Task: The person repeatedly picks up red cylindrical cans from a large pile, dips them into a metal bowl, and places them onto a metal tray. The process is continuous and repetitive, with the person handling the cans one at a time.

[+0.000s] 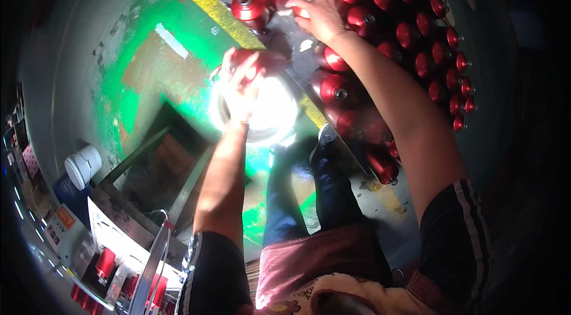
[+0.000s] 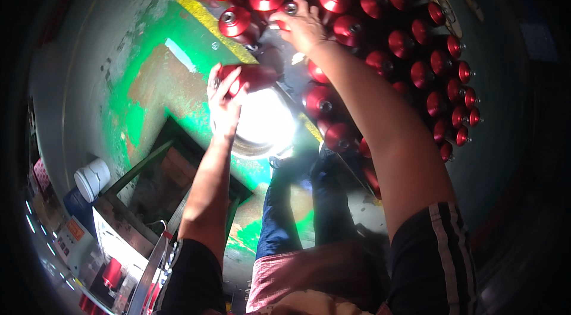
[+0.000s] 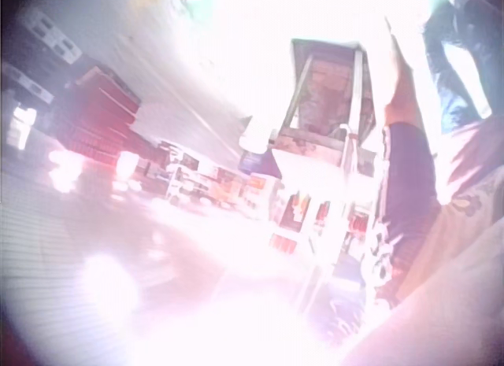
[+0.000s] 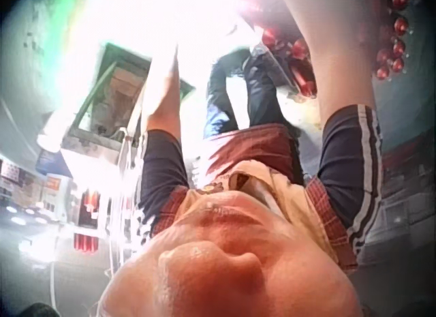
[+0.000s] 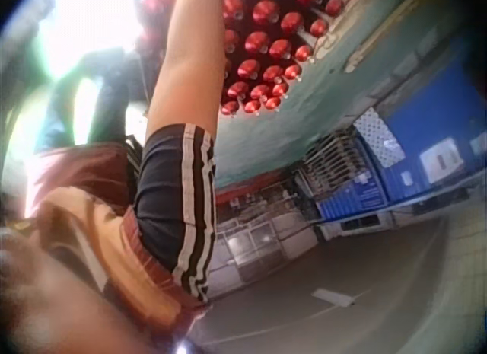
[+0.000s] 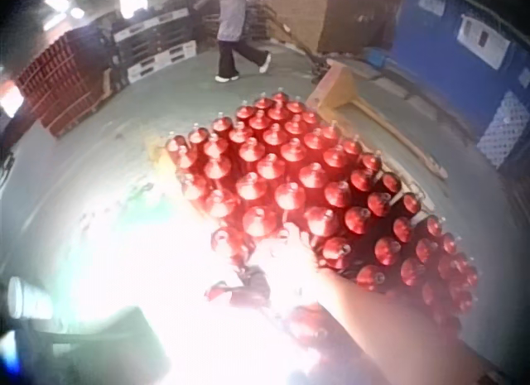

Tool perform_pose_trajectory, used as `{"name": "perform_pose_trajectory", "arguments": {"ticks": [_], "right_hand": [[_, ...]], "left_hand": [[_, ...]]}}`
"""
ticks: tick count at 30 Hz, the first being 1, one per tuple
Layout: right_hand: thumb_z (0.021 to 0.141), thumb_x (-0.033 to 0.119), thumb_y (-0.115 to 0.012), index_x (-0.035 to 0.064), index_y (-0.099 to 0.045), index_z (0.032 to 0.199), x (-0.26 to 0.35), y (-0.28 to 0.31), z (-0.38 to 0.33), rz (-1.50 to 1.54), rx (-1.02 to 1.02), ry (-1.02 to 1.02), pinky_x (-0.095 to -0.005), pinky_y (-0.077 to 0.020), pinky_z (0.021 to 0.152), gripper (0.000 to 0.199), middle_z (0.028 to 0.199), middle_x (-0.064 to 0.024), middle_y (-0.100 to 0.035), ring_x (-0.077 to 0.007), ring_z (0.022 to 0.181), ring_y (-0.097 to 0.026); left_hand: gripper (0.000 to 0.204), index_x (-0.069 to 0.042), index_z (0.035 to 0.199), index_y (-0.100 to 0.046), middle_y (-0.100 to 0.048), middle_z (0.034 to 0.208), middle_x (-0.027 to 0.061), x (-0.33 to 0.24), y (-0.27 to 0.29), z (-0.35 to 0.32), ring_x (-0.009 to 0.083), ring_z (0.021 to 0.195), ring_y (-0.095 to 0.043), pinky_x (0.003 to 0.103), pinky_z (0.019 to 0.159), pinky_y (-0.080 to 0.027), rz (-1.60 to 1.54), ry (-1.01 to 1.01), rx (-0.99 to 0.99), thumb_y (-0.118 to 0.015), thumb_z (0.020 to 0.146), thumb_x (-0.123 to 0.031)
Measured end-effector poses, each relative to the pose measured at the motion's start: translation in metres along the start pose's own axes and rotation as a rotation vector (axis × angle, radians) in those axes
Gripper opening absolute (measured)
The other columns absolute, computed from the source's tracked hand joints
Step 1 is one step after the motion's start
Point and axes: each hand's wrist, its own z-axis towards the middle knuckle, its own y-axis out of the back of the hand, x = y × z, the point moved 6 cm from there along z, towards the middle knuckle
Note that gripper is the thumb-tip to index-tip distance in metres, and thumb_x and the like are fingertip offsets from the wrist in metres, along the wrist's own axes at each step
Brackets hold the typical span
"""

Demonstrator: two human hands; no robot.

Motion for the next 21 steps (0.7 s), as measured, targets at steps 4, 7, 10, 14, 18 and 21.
{"name": "perform_pose_trajectory", "arguments": {"ticks": [4,7,10,14,18,21], "right_hand": [[0.077,0.019,-0.075,0.0375,-0.063,0.120,0.019,0.037,-0.012,0.062,-0.111,0.025,-0.0427,-0.0420,0.104,0.048,0.144,-0.0150,-0.039,-0.0408,0.121,-0.044],[0.078,0.015,-0.072,0.0273,-0.063,0.123,0.045,0.094,-0.044,0.192,-0.199,0.211,-0.0411,-0.0418,0.104,0.048,0.138,-0.0147,-0.046,-0.0358,0.119,-0.048],[0.082,0.015,-0.067,0.0164,-0.060,0.128,0.055,0.131,-0.096,0.419,-0.218,0.176,-0.0416,-0.0420,0.105,0.046,0.132,-0.0135,-0.052,-0.0311,0.120,-0.052],[0.093,0.018,-0.053,0.0089,-0.053,0.134,0.067,0.074,-0.166,1.811,-0.034,-0.276,-0.0372,-0.0430,0.104,0.042,0.125,-0.0073,-0.058,-0.0206,0.117,-0.055],[0.095,0.035,-0.050,0.0072,-0.056,0.131,0.132,-0.020,-0.212,2.099,0.145,-0.166,-0.0432,-0.0450,0.102,0.046,0.121,-0.0097,-0.062,-0.0238,0.113,-0.058],[0.092,0.041,-0.056,0.0089,-0.056,0.132,0.182,-0.053,-0.237,2.340,0.228,-0.093,-0.0489,-0.0454,0.101,0.051,0.126,-0.0127,-0.060,-0.0304,0.117,-0.056]], "left_hand": [[0.045,0.001,0.124,-0.065,-0.051,0.141,0.0150,0.008,0.086,-0.065,0.0287,0.130,-0.049,0.041,0.111,-0.037,-0.238,0.319,-0.085,-0.077,0.081,-0.007],[0.055,0.005,0.134,-0.054,-0.055,0.136,0.0157,0.012,0.143,-0.108,0.0268,0.126,-0.052,0.042,0.110,-0.039,-0.586,0.643,-0.152,-0.070,0.089,-0.021],[0.063,0.001,0.143,-0.043,-0.064,0.120,0.0151,0.008,0.170,-0.138,0.0231,0.113,-0.061,0.039,0.103,-0.045,-0.932,0.896,-0.261,-0.065,0.092,-0.028],[0.031,-0.006,0.122,-0.058,-0.066,0.102,0.0126,-0.008,0.172,-0.149,0.0218,0.085,-0.065,0.035,0.076,-0.055,-0.500,0.738,0.092,-0.056,0.098,-0.025],[0.052,-0.019,0.147,-0.042,-0.052,0.134,0.0268,-0.011,0.141,-0.166,0.0456,0.105,-0.059,0.053,0.084,-0.057,-1.978,1.032,-0.075,-0.049,0.100,-0.038],[0.044,-0.016,0.140,-0.051,-0.056,0.128,0.0235,0.002,0.136,-0.175,0.0374,0.101,-0.060,0.043,0.077,-0.055,-2.002,1.184,-0.175,-0.049,0.099,-0.030]]}}
